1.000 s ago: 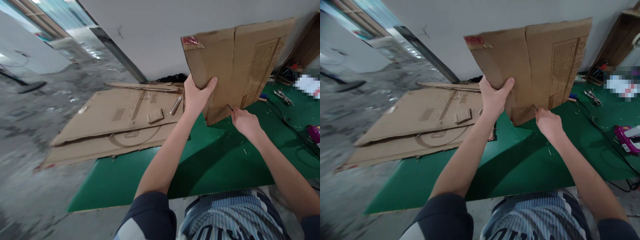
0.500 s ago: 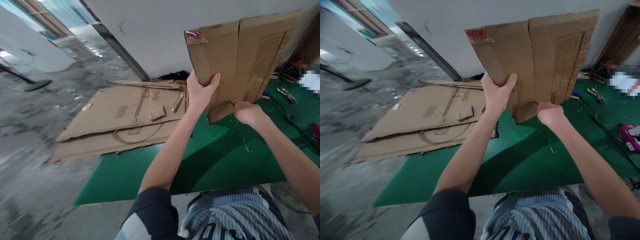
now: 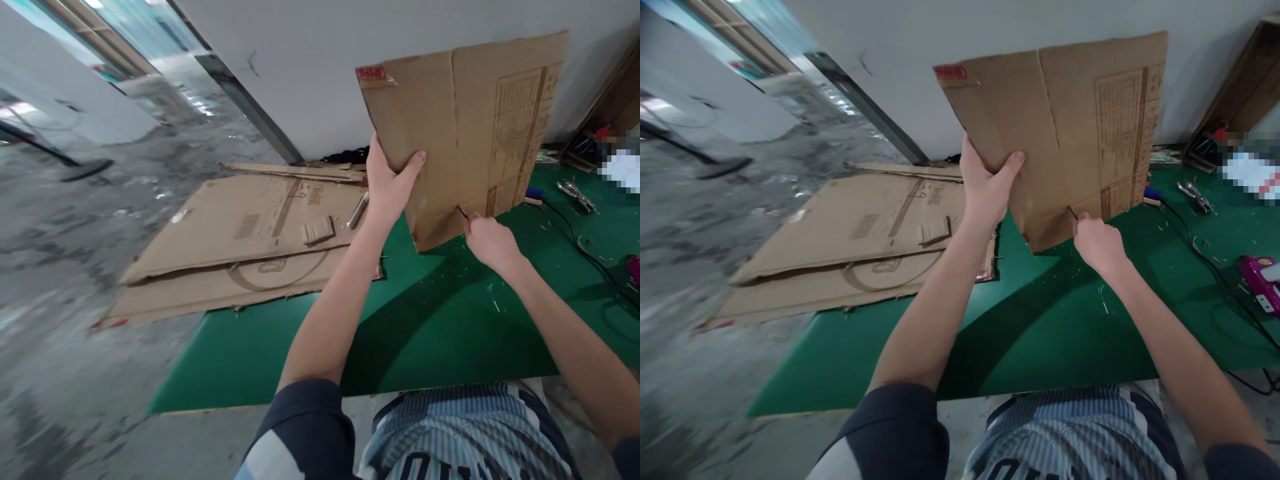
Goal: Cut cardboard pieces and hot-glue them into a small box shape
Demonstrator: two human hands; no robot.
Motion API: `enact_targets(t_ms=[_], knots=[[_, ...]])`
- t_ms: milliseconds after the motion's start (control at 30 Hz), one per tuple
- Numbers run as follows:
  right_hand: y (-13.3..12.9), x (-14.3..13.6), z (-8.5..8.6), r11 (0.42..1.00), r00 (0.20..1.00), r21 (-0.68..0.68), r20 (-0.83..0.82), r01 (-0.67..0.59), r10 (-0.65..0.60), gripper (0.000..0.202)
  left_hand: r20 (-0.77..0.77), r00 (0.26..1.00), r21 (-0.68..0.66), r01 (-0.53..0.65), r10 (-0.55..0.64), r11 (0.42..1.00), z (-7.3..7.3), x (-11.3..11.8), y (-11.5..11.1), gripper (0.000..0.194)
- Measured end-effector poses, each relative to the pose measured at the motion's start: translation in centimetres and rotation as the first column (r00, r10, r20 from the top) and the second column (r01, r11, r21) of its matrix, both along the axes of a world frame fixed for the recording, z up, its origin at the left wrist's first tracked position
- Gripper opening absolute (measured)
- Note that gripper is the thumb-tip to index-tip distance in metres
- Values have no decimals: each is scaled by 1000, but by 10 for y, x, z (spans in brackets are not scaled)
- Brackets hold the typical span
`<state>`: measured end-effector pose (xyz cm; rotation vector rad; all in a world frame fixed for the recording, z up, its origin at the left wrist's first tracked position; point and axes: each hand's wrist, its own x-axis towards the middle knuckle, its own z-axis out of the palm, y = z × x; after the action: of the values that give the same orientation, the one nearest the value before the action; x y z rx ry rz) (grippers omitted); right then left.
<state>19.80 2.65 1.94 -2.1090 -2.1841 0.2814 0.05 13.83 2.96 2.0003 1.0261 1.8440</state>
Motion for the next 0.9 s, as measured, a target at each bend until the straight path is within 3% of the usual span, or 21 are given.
enact_targets(t_ms=[200,367,667,800,900], knots=[[-1,-11,6,997,977,70,-211,37,-21,45,-26,999,56,26,-25,998,36,-6,-24,56],[-5,-12,15,998,982,15,-183,61,-57,43,-46,998,40,54,-52,998,59,4,-54,50],[-26,-9,-9,999,995,-24,-100,27,-29,40,-81,996,-11,34,-34,999,45,12,-52,48],[-30,-8,-9,999,995,-42,-98,24,-28,39,-104,994,-8,32,-32,999,44,10,-50,50],[-26,-5,-5,997,993,-74,-113,25,-33,40,-145,988,-55,41,-49,998,36,5,-54,56]])
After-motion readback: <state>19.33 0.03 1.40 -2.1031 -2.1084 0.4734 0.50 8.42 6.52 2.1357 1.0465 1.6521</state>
